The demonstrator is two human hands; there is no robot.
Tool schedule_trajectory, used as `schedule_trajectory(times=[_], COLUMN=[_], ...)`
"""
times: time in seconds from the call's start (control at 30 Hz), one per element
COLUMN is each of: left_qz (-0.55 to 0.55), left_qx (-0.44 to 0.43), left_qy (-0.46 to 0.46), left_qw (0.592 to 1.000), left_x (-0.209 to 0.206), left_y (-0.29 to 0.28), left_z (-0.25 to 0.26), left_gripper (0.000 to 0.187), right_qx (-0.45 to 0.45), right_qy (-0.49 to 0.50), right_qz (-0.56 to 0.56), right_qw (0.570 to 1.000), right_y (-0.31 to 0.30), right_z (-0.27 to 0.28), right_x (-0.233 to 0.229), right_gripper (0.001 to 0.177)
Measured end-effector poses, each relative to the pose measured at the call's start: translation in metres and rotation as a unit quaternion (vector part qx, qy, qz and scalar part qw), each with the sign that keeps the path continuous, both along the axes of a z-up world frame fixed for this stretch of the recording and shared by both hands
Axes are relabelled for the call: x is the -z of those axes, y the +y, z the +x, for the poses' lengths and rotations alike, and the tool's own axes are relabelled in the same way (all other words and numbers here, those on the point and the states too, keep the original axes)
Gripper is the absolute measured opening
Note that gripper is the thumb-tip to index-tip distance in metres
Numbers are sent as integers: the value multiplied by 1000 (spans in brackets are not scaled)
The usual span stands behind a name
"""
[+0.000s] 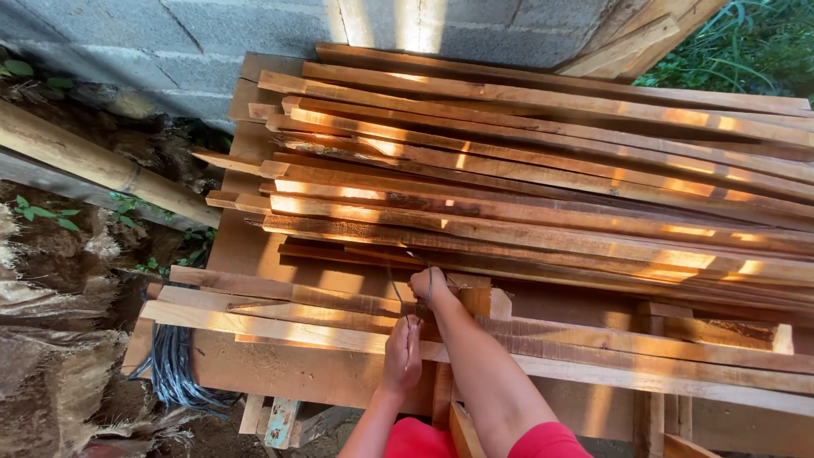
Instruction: The person sorts wooden planks and bundles them together using wire ties.
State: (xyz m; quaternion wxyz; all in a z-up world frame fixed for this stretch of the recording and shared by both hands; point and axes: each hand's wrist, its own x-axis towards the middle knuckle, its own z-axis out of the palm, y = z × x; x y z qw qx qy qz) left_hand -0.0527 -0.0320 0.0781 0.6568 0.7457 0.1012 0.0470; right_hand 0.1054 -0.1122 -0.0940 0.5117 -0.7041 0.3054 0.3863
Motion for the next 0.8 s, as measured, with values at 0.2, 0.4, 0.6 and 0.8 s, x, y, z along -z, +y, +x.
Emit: schedule_trajectory(times=[0.2,0.4,0.6,0.8], left_qz=[-34,-133,473,456], left_qx=[-49,-63,21,129], left_qy=[59,90,3,81], left_qw=[996,985,881,877], left_x=[28,48,12,36], left_y=[-5,17,34,37], left_z=[5,54,38,-27], left_gripper=[29,38,83,76], right_qx=[-153,-625,-513,-481], right_qy=[-1,-176,-120,-97], right_qz=[-70,-227,-219,-218], right_qw=[986,726,821,844], right_y=[-1,-14,-2,2], right_z=[0,-1,-6,-4], right_x=[33,130,60,44], right_gripper=[24,23,26,24])
